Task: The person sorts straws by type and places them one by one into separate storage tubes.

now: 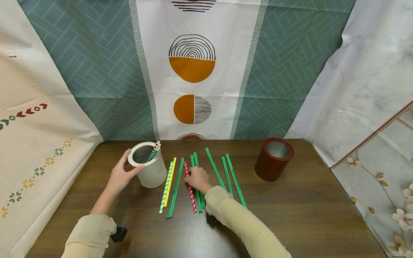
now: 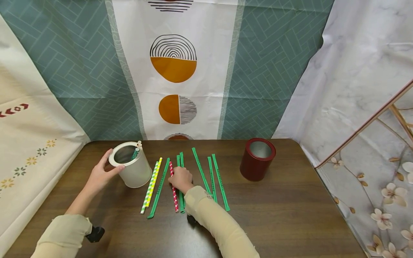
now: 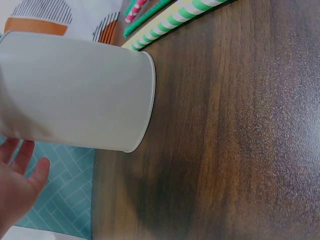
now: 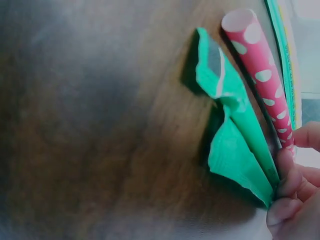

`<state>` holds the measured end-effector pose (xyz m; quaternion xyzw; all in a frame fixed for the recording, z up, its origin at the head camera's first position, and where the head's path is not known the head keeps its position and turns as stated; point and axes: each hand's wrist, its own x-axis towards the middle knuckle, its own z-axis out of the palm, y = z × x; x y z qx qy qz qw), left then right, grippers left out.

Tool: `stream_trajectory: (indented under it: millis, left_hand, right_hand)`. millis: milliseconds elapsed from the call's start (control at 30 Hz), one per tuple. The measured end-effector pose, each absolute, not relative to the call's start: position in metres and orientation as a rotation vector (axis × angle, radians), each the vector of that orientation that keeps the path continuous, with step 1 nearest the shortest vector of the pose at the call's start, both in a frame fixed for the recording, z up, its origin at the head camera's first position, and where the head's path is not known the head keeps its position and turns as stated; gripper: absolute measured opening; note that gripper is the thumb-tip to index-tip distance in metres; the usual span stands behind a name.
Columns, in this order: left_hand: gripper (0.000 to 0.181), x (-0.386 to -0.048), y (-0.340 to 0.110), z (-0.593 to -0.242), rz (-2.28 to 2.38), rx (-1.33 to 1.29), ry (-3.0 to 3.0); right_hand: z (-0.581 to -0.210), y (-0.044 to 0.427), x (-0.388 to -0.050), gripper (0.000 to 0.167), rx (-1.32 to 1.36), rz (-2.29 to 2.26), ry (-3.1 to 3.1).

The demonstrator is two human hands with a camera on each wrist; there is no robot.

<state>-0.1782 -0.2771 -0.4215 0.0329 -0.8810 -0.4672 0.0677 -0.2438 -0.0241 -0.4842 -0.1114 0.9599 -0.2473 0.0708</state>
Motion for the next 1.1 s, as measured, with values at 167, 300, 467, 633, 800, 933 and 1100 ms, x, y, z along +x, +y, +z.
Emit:
stream_trajectory:
  millis: [167,300,467,633,800,933,1100]
  left_hand:
    - [0.086,-0.178,-0.277,-0.421,-1.403,0.097,-2.653]
    - [0.086,-0.178,-0.277,-0.420,-1.402,0.097,-2.654]
    - [0.086,-0.179,-0.277,-0.422,-1.406,0.089,-2.643]
    - [0.086,-0.180,-0.278,-0.424,-1.402,0.080,-2.632]
    - [0.086,-0.179,-0.278,-0.422,-1.398,0.078,-2.632]
    - [0.086,-0.177,-0.277,-0.419,-1.392,0.075,-2.636]
    - [0.086,-0.177,-0.276,-0.418,-1.387,0.078,-2.645]
  right_hand:
    - [-0.483,-0.020,-0.244,0.014,-0.337,-0.857,2.833]
    - [-0.478,-0.017,-0.245,0.016,-0.320,-0.940,2.781]
    - [-0.467,-0.015,-0.247,0.019,-0.297,-1.048,2.694]
    - [-0.455,-0.011,-0.250,0.021,-0.318,-1.144,2.593]
    - [-0.440,-0.004,-0.254,0.018,-0.353,-1.262,2.509]
    - [-0.424,0.000,-0.257,0.014,-0.364,-1.374,2.444]
    - [-0.405,0.004,-0.260,0.009,-0.391,-1.528,2.377]
